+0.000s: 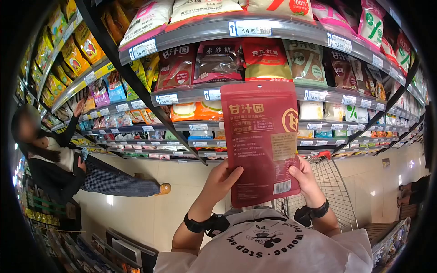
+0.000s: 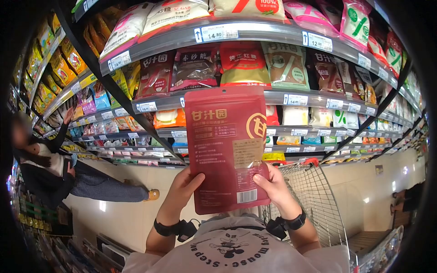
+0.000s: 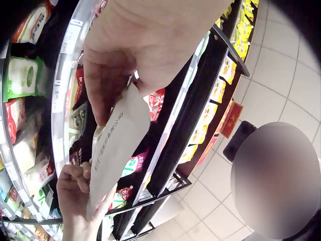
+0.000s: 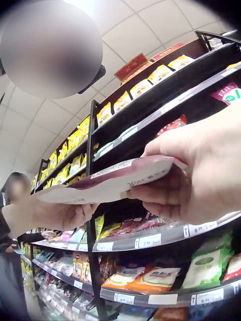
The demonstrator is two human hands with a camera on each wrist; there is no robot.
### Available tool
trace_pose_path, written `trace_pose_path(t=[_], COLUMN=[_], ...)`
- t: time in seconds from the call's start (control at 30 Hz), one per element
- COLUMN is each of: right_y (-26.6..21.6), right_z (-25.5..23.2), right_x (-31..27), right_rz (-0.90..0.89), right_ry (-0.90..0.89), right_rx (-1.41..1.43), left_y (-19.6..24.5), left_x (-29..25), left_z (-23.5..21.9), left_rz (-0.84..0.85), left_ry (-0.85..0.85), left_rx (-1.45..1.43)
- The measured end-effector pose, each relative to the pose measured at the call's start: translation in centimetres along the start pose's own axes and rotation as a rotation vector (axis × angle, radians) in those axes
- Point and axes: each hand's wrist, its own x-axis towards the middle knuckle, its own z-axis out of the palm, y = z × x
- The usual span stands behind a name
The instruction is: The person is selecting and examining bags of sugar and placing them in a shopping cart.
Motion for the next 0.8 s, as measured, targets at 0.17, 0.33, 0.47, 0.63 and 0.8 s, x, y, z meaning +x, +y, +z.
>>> trace_pose_path(t=[0.17,0.33,0.47,0.63,0.8], right_y=[-0.3,-1.0,-1.7,-1.7,-1.4], right_z=[0.1,-0.1,0.3,0.5,0.5], right_x=[0.3,0.8,0.9,1.1,1.2], right_rz=[-0.008,-0.102,-0.112,-0.110,-0.109], right_ry=[-0.056,-0.027,-0.009,-0.006,-0.035], right_rx=[-0.020,-0.127,-0.147,-0.126,-0.127], left_y=[0.0,-0.5,-0.8,-0.6,-0.8], left_x=[-0.4,-0.2,-1.1,-1.5,-1.9], left_z=[-0.1,0.5,0.0,0.3,0.2], left_rz=[0.041,0.003,-0.220,-0.194,-0.124], left_ry=[0.016,0.101,-0.139,-0.092,-0.100], left_rx=[-0.003,-0.182,-0.036,-0.023,0.025])
